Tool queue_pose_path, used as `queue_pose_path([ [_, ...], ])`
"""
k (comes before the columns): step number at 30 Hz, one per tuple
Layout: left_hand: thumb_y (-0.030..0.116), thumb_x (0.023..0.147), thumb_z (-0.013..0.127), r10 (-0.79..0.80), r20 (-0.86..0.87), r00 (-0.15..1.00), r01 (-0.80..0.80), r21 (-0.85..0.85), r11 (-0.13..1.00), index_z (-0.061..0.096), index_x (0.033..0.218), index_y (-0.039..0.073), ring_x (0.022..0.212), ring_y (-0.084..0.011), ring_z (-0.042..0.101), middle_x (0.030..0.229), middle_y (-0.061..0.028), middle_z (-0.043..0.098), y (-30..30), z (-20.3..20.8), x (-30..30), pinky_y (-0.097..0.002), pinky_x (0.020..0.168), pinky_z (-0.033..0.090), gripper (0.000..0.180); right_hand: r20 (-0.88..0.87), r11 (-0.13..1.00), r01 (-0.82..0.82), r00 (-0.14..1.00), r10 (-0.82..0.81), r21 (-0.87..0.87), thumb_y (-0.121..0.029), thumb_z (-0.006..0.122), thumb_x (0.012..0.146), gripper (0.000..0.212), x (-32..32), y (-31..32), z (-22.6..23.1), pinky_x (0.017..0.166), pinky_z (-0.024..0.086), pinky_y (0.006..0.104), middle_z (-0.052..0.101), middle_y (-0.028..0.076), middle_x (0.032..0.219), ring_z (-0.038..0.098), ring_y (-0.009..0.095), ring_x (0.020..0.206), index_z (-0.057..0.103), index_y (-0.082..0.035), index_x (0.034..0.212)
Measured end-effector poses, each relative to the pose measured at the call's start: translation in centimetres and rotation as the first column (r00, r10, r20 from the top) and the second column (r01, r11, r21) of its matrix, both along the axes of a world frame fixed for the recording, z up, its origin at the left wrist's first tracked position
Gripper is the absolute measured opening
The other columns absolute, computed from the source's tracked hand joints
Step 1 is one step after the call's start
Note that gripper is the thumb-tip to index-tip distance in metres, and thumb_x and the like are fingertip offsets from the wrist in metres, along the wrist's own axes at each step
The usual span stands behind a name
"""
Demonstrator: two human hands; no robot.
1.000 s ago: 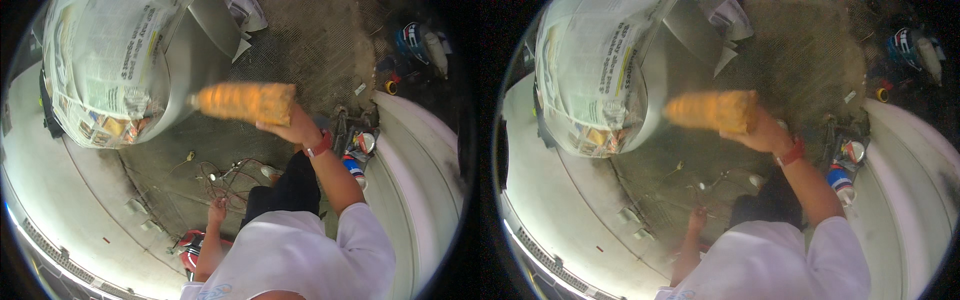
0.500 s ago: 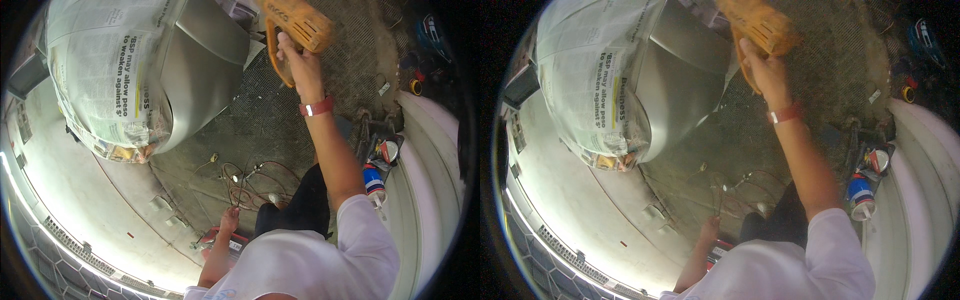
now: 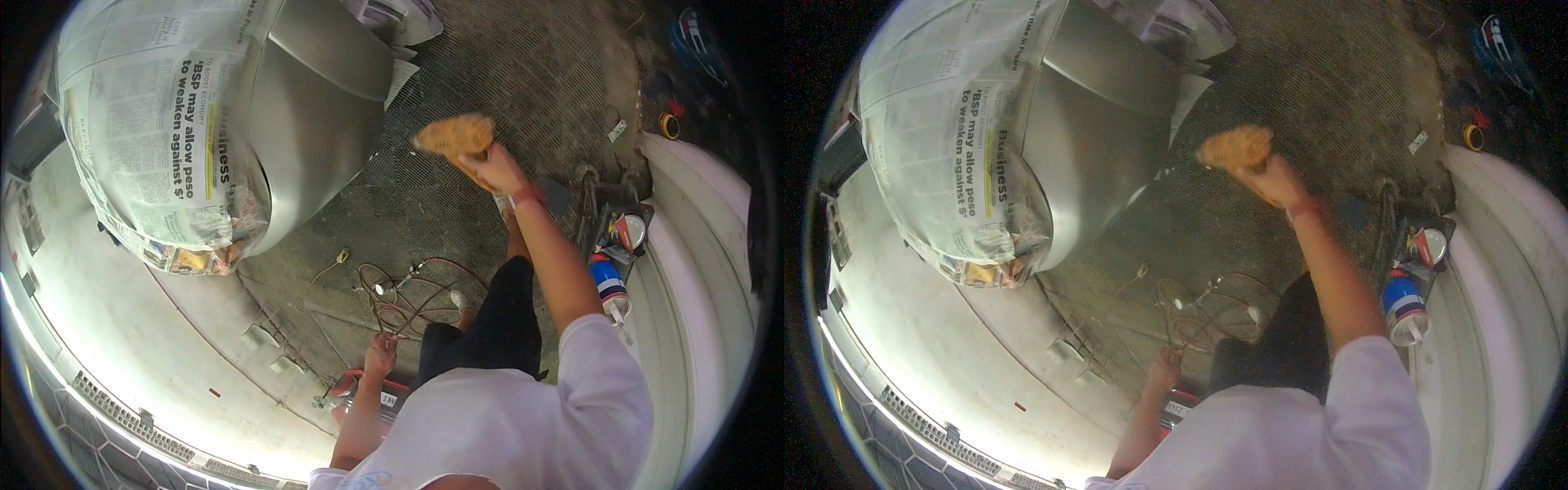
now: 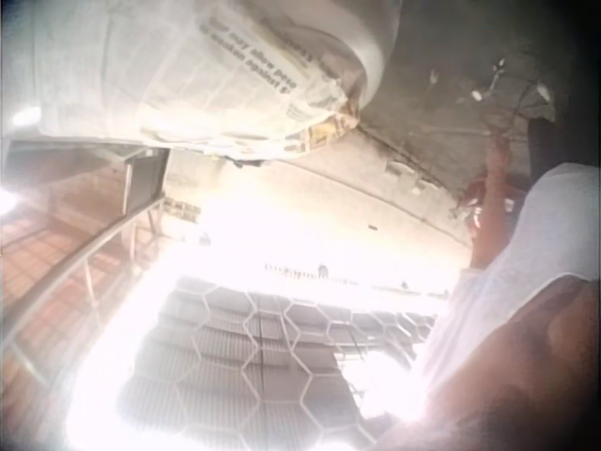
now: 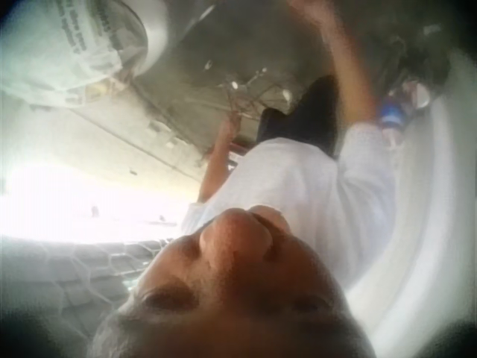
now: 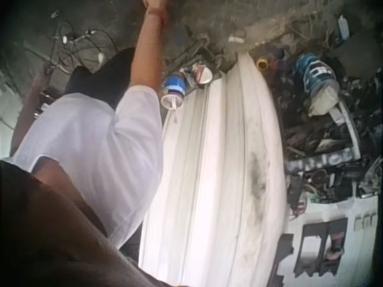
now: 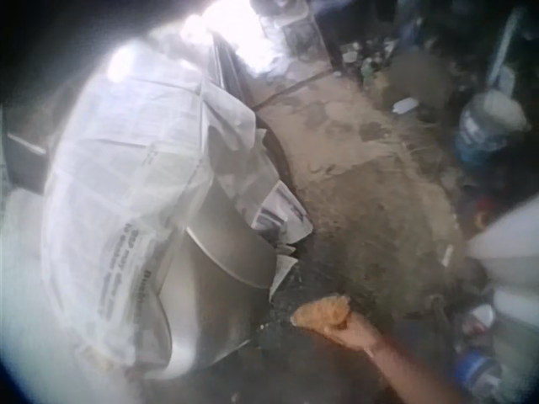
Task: The person sprays paint onto a car bumper using a spray gun, then uses a heat gun to dry the surface, and finally applies another coat of paint. The bumper is partially covered with newspaper to protect adjacent areas.
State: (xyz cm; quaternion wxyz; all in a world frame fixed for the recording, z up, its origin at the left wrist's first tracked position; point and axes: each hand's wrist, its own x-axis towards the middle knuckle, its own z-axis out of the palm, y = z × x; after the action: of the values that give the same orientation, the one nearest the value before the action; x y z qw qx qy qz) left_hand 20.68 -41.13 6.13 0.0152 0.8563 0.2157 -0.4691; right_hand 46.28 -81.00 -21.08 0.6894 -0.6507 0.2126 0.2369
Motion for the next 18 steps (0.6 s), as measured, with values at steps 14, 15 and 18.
queue_pose_path([
  [14,0.041,0.109,0.06,0.077,0.175,0.982,-0.052,-0.141,0.989,0.069,0.123,0.006,0.113,-0.0532,0.064,0.122,-0.0302,0.067,1.7,-2.9,-8.3,-0.0586,0.097,0.052,0.038,-0.097,0.973,0.101,0.988,-0.123,-0.206,-0.038,0.075,0.102,0.063,6.4,1.8,-0.8,0.117,0.046,0.0452,0.066,0.013,0.148,0.061,0.031,0.14,0.056,-0.007,0.154],
  [15,0.04,0.109,0.06,0.103,0.146,0.984,-0.082,-0.139,0.987,0.069,0.122,0.006,0.113,-0.0532,0.064,0.122,-0.0301,0.067,1.4,-2.6,-8.0,-0.0587,0.097,0.052,0.037,-0.021,0.968,0.044,0.999,-0.051,-0.247,-0.036,0.074,0.102,0.062,4.5,3.0,-1.1,0.118,0.045,0.0445,0.066,0.013,0.149,0.06,0.031,0.141,0.056,-0.008,0.154],
  [18,0.039,0.109,0.062,0.146,0.133,0.98,-0.126,-0.148,0.981,0.069,0.123,0.007,0.116,-0.0525,0.063,0.124,-0.0294,0.067,1.9,-3.0,-9.3,-0.0585,0.099,0.051,0.036,0.101,0.975,-0.052,0.992,0.075,-0.216,-0.037,0.076,0.1,0.063,-2.7,7.7,-5.2,0.117,0.047,0.0423,0.065,0.015,0.148,0.061,0.033,0.139,0.058,-0.007,0.152],
])
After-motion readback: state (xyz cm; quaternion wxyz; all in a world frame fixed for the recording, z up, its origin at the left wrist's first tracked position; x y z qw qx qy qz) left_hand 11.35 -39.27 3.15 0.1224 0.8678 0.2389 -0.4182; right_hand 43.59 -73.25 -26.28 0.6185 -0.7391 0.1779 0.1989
